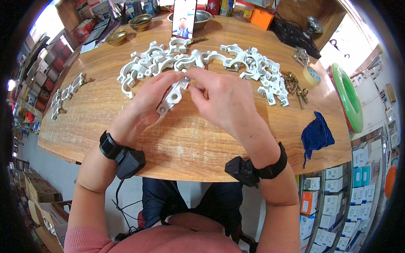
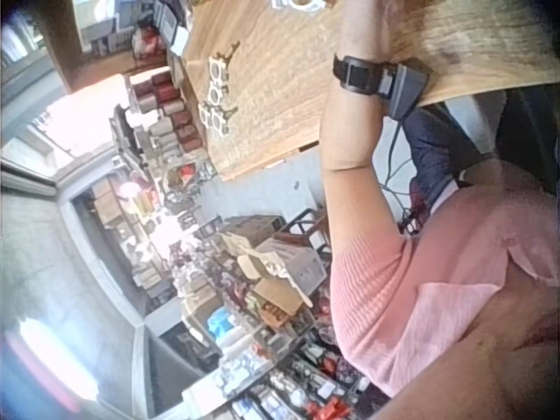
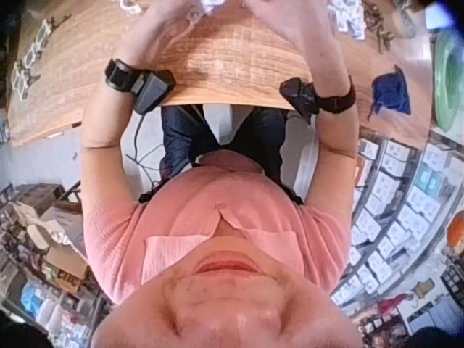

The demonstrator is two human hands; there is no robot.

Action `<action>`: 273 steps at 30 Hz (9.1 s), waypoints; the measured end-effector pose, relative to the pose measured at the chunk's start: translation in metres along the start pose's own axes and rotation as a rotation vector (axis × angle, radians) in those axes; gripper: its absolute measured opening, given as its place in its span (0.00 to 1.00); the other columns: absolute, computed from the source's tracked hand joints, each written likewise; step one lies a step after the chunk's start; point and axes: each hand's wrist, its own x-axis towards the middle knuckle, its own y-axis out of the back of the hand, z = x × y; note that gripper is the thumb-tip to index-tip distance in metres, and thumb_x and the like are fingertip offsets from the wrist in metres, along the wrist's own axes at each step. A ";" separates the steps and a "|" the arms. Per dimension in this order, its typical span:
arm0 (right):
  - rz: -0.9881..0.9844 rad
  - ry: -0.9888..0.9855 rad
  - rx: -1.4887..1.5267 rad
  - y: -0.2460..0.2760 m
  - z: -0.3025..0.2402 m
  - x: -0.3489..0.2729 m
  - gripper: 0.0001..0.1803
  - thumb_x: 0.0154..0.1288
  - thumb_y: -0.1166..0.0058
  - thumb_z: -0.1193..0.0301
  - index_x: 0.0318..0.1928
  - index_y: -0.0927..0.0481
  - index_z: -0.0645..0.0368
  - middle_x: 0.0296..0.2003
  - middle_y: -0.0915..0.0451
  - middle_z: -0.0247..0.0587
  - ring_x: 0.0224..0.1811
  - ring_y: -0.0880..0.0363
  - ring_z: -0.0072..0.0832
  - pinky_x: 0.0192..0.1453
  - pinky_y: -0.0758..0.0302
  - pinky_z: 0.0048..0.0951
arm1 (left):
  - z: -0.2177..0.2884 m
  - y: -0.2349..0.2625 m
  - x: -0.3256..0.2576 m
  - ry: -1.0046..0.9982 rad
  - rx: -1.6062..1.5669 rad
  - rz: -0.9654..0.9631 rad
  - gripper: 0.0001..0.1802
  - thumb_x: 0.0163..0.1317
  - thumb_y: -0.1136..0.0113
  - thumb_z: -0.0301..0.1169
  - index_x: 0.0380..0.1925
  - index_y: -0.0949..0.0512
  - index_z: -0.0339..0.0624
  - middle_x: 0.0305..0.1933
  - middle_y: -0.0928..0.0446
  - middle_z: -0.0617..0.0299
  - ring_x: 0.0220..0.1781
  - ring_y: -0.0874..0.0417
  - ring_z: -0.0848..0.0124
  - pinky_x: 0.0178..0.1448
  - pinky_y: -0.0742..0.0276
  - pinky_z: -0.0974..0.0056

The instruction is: The person assembles white plastic hardware components by hand on a wooden table, inserting metal bolts and nuts into the pieces and fitting them together.

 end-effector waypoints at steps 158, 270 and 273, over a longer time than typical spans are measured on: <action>-0.127 -0.078 -0.013 0.002 -0.001 -0.003 0.09 0.53 0.50 0.68 0.37 0.25 0.52 0.19 0.23 0.37 0.21 0.23 0.35 0.23 0.29 0.33 | -0.007 0.007 0.005 -0.032 -0.056 -0.038 0.09 0.61 0.50 0.36 0.34 0.28 0.42 0.24 0.28 0.71 0.21 0.30 0.83 0.21 0.35 0.77; -0.015 -0.692 -0.483 0.133 0.116 -0.038 0.20 0.56 0.51 0.56 0.29 0.21 0.63 0.28 0.21 0.45 0.31 0.22 0.35 0.37 0.28 0.33 | 0.001 0.001 -0.001 -0.072 -0.239 -0.254 0.19 0.63 0.60 0.27 0.54 0.41 0.32 0.27 0.32 0.63 0.29 0.29 0.74 0.44 0.26 0.62; -0.269 -0.693 -0.930 0.132 0.144 -0.057 0.20 0.56 0.52 0.56 0.31 0.21 0.62 0.32 0.21 0.48 0.37 0.22 0.41 0.40 0.28 0.37 | 0.002 -0.003 -0.002 -0.063 -0.236 -0.269 0.20 0.62 0.59 0.26 0.54 0.40 0.33 0.27 0.32 0.65 0.26 0.31 0.77 0.44 0.29 0.65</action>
